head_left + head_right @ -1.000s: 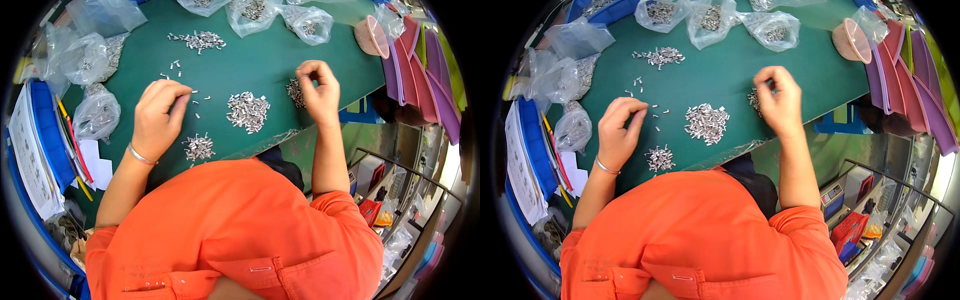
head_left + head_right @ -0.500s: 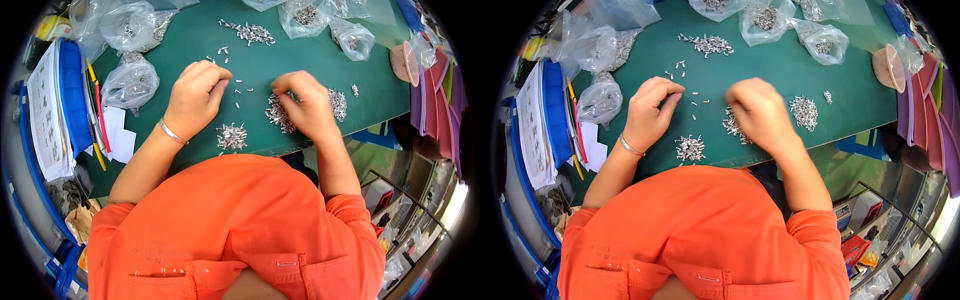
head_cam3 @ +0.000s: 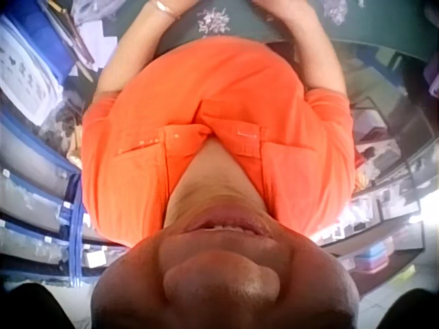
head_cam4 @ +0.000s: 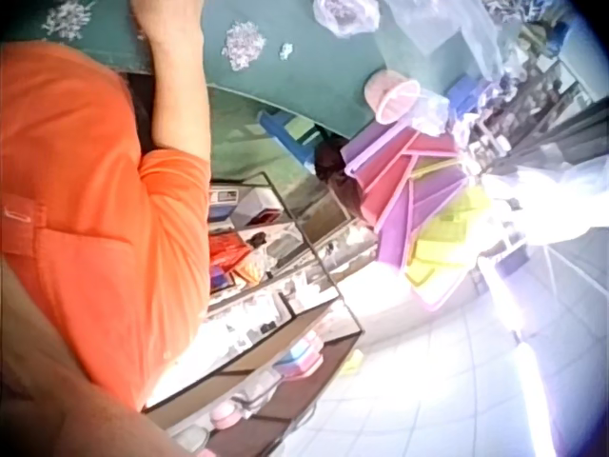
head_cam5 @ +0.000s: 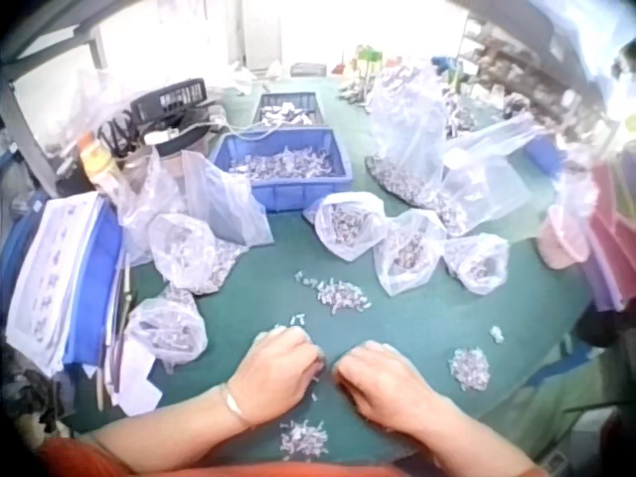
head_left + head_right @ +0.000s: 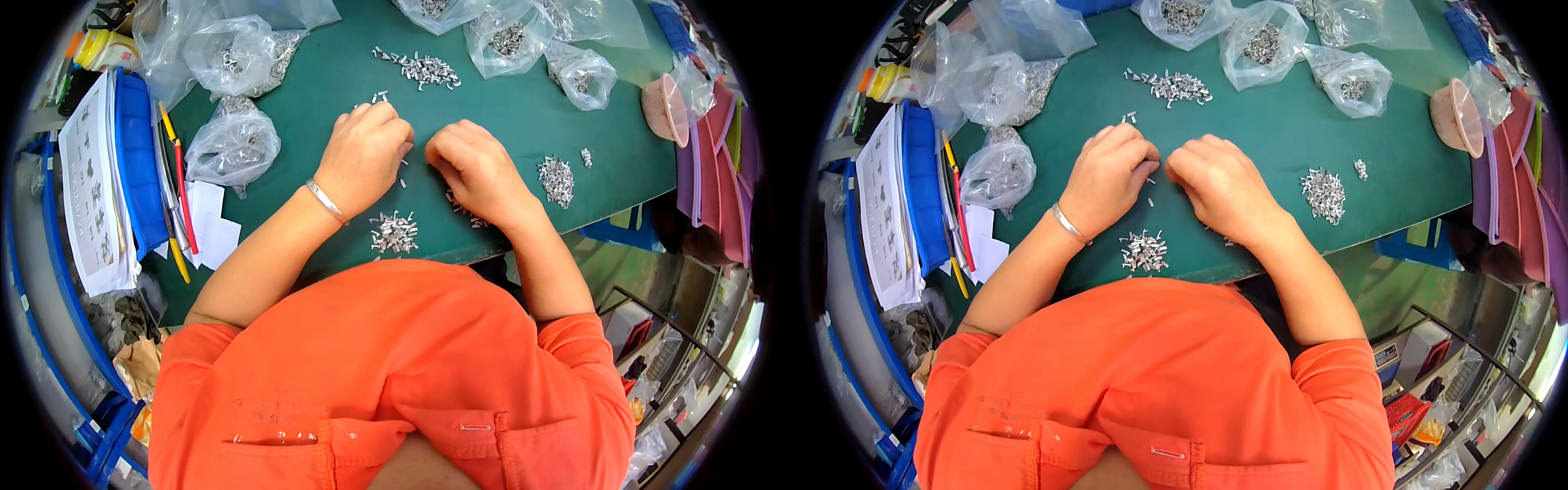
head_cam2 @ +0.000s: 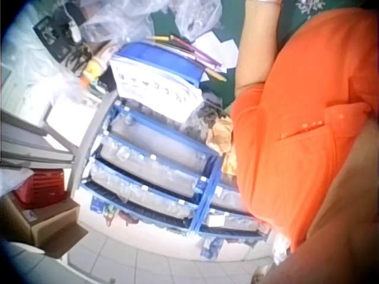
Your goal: The person sorts small silver fasteners on a green table, picking them up and arranging them into piles. Another person hands over a plastic bag containing more fasteners, which the person then empties onto the table to continue sorting.
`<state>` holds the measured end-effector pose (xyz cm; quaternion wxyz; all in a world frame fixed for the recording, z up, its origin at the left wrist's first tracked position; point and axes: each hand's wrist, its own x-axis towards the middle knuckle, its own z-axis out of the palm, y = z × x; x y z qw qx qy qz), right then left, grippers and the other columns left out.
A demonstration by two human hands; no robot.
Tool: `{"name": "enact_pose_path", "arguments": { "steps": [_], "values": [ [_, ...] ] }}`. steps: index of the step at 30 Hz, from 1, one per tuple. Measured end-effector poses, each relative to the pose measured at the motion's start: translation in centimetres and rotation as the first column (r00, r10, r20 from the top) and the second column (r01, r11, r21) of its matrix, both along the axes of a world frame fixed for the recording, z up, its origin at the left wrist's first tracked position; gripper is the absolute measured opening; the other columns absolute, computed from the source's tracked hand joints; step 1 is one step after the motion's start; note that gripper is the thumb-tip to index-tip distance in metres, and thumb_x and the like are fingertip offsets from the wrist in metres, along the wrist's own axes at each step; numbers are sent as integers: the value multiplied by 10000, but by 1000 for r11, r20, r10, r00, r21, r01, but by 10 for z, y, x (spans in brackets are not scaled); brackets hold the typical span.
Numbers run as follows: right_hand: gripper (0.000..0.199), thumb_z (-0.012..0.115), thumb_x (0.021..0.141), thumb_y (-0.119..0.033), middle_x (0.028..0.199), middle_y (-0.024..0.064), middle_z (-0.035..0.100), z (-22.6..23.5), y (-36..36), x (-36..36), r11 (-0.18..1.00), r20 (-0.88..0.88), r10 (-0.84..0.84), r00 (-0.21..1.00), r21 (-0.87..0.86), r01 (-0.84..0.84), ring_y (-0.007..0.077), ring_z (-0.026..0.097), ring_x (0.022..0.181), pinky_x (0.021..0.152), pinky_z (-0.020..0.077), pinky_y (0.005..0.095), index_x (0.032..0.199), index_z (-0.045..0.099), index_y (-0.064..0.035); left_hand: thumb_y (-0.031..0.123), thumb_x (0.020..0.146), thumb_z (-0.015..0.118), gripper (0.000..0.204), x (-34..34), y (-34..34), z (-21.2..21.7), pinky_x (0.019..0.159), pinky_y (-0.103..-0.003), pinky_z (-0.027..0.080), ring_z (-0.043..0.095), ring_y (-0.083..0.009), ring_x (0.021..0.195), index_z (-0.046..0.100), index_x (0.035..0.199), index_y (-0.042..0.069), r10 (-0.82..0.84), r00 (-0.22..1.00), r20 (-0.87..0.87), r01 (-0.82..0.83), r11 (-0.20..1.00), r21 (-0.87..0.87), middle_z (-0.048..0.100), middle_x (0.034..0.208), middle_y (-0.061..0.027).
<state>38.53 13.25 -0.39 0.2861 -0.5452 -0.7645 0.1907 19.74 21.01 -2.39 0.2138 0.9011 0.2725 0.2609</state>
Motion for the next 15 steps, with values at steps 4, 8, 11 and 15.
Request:
{"name": "enact_pose_path", "arguments": {
  "steps": [4,8,11,15],
  "values": [
    [121,639,805,73,837,117,607,13,-9,27,981,-212,-194,958,-69,183,299,618,774,679,498,347,871,592,-17,4,774,712,115,0,6,-4,714,-356,483,595,-285,792,640,856,39,-20,999,39,19,1000,6,595,836,-90],
    [112,620,804,81,829,110,637,22,-26,41,964,-213,-190,958,-225,141,259,632,764,678,499,334,868,603,-8,-9,816,700,87,0,-7,11,651,-307,496,627,-224,727,649,880,19,27,990,141,13,961,-277,626,815,-88],
    [108,622,800,81,822,106,651,18,-31,39,969,-201,-183,962,-205,142,244,644,763,672,503,330,862,608,-6,-11,846,691,69,6,-15,17,652,-261,513,647,-147,723,651,902,-2,54,983,175,34,885,-464,659,828,-70],
    [114,654,794,70,842,88,671,14,-26,22,970,-322,-233,918,-148,194,205,653,766,656,513,313,862,616,-14,-18,880,669,88,10,-20,21,696,-222,533,651,-88,774,634,960,-20,127,979,159,33,673,-739,673,872,-43]
  ]
}}
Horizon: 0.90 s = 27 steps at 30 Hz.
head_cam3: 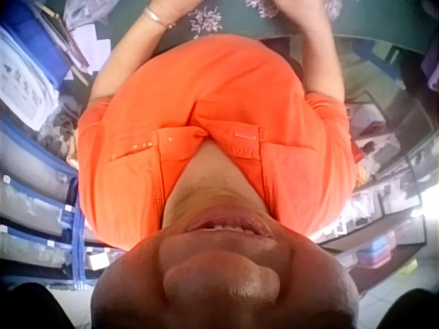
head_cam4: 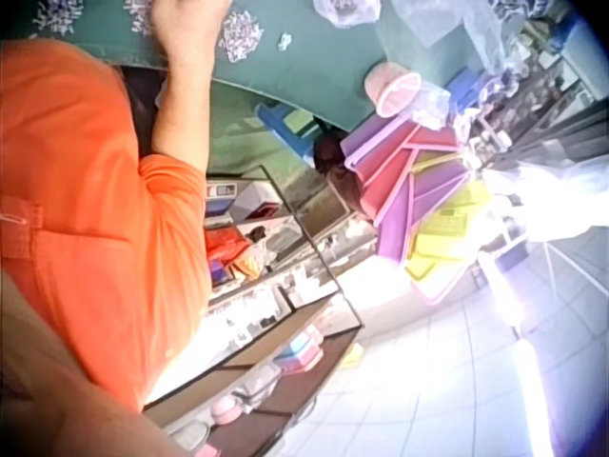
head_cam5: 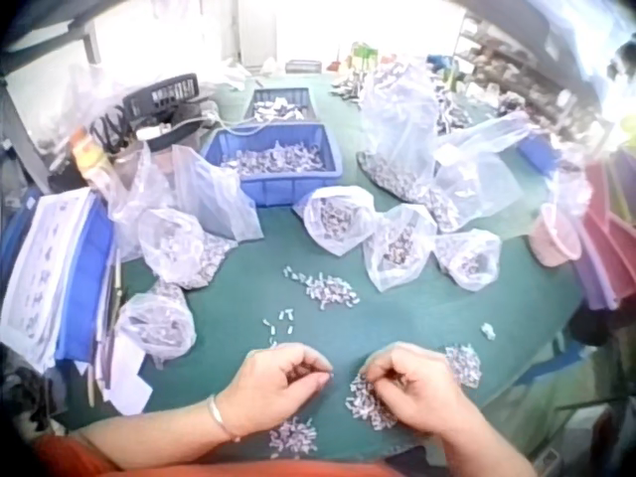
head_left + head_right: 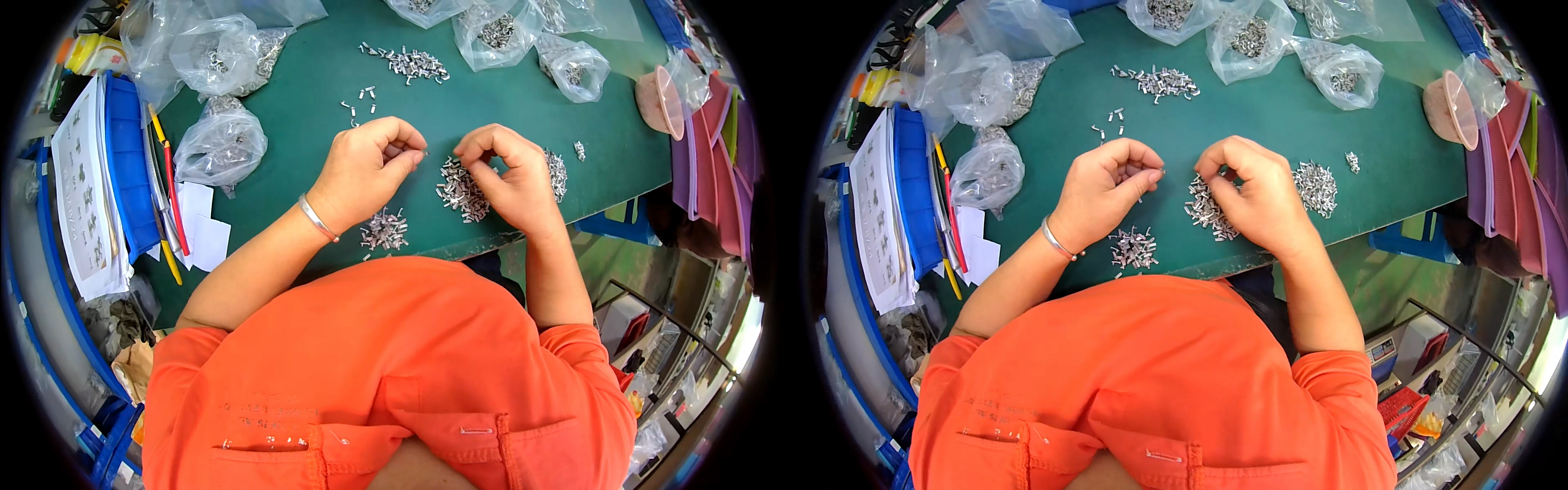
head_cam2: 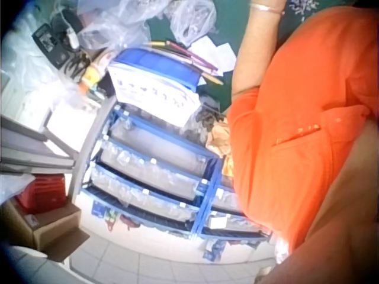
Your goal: The person sorts small silver fasteners on a green table, picking them up and arranging them into piles. Another person hands over a plastic bag containing more fasteners, which the person then empties onto the table to continue sorting.
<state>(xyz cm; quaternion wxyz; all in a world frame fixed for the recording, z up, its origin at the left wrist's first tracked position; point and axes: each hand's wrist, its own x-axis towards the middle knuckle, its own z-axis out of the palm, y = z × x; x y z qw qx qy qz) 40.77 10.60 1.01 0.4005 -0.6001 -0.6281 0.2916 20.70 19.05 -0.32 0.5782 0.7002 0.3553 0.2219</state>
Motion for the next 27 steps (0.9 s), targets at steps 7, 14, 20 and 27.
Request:
{"name": "enact_pose_path", "arguments": {
  "steps": [7,14,20,27],
  "values": [
    [162,737,792,18,873,56,681,-9,5,-21,999,-200,-25,979,-25,21,142,640,734,652,529,274,912,636,-19,-29,885,668,182,0,0,1,712,-229,549,654,-103,800,572,1039,-27,64,989,135,-21,955,-295,664,921,-63],
    [166,743,794,15,868,58,681,-10,7,-23,999,-278,-43,960,-6,43,139,647,748,667,530,273,915,633,-16,-11,877,689,188,0,3,4,690,-235,551,660,-117,769,567,1020,-4,83,980,182,10,887,-461,665,896,-67],
    [162,741,797,21,880,62,687,-16,4,-22,999,-329,-46,943,-11,44,135,652,763,680,534,279,913,633,-13,5,878,696,175,-2,3,3,689,-249,559,673,-134,761,575,1004,1,122,970,208,15,831,-556,679,892,-82],
    [162,739,794,28,878,68,685,-12,2,-27,992,-219,-30,975,115,56,144,653,757,663,533,272,905,630,-20,15,901,684,139,-2,1,1,707,-257,564,682,-143,784,582,993,-4,120,961,248,39,831,-556,686,907,-90]
  ]
}}
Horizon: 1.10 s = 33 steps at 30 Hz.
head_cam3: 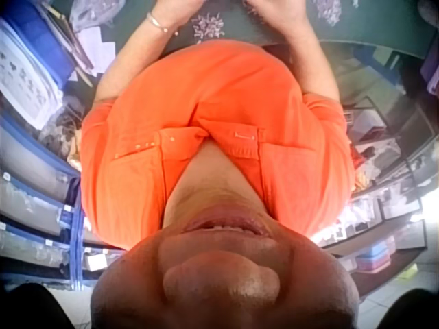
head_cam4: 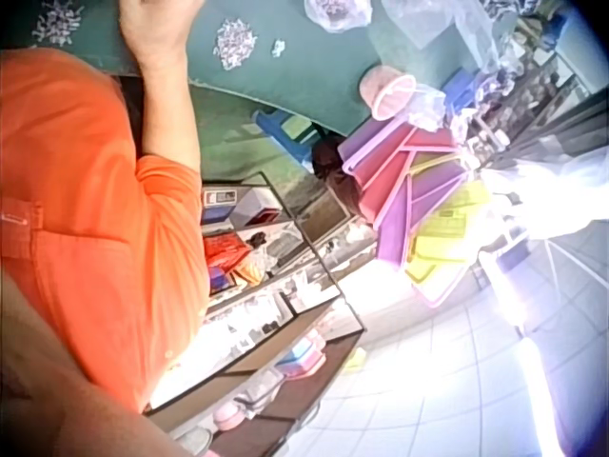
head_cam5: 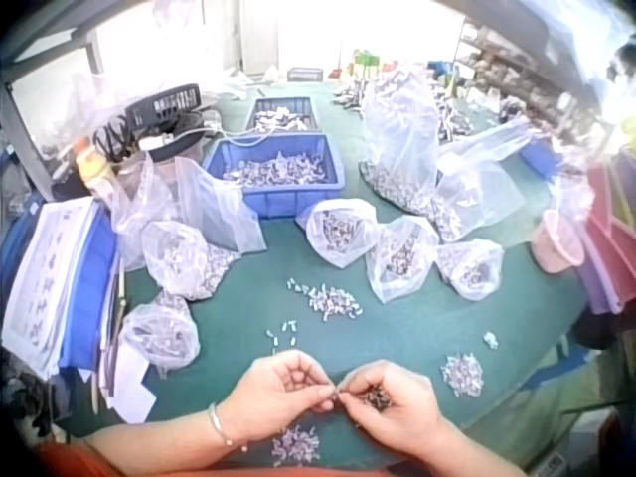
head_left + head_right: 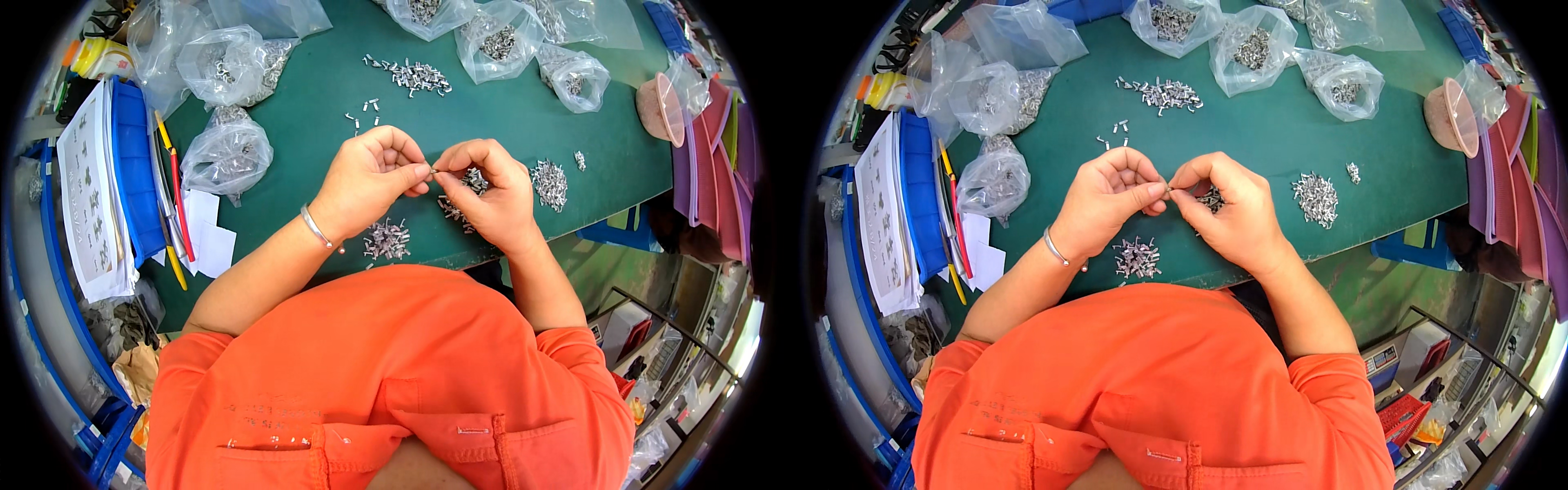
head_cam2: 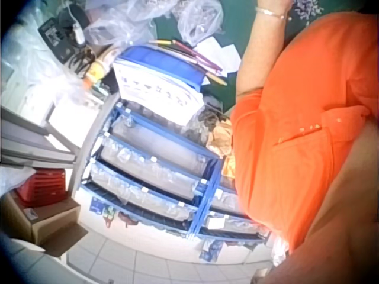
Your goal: The person sorts small silver fasteners on a green table, picking them up and arranging them into piles. Another person hands over a plastic bag containing more fasteners, which the person then empties onto the table to continue sorting.
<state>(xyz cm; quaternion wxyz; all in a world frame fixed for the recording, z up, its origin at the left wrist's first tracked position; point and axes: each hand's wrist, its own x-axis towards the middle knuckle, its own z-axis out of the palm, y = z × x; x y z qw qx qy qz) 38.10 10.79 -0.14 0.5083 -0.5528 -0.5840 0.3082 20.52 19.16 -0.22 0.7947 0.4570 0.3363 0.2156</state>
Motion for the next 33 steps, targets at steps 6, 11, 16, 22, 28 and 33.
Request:
{"name": "enact_pose_path", "arguments": {
  "steps": [6,11,16,22,28,33],
  "values": [
    [172,729,785,45,872,76,677,5,0,-1,994,146,-15,989,107,-1,161,657,747,667,536,270,903,624,-24,8,909,671,128,0,0,0,718,-261,563,686,-147,804,582,1000,-6,-22,1000,9,22,1000,19,687,912,-92],
    [190,725,770,52,853,64,664,14,-5,6,993,144,-61,988,107,45,149,648,745,683,537,277,906,620,-30,7,906,673,113,-3,4,1,721,-242,542,668,-122,812,601,993,-7,37,998,-42,-31,988,149,687,920,-72],
    [136,665,777,25,824,57,652,21,-17,50,978,119,-151,981,-128,166,155,624,765,716,509,295,898,615,-12,-14,871,687,76,-23,12,1,665,-207,479,583,-60,748,653,937,3,194,949,-247,4,777,629,646,871,-1],
    [94,650,785,35,839,111,656,21,-27,49,971,349,91,933,-240,-5,269,645,777,713,516,348,873,636,2,-48,816,692,102,-33,19,2,613,-230,454,553,-94,665,672,895,12,185,928,-324,180,540,822,623,830,-28],
    [97,645,779,39,823,109,626,14,-8,21,994,338,101,936,-69,-83,294,625,784,711,510,374,846,612,-22,-50,798,681,119,-36,18,-9,675,-309,490,607,-225,744,673,895,20,148,935,-323,254,355,900,632,845,-83],
    [127,660,767,5,779,76,589,-5,11,-29,974,405,191,894,34,-224,287,572,765,690,451,395,837,587,-70,-50,796,672,129,-33,16,-11,703,-351,502,620,-277,787,671,909,13,196,926,-321,243,340,909,624,845,-104]
  ]
}}
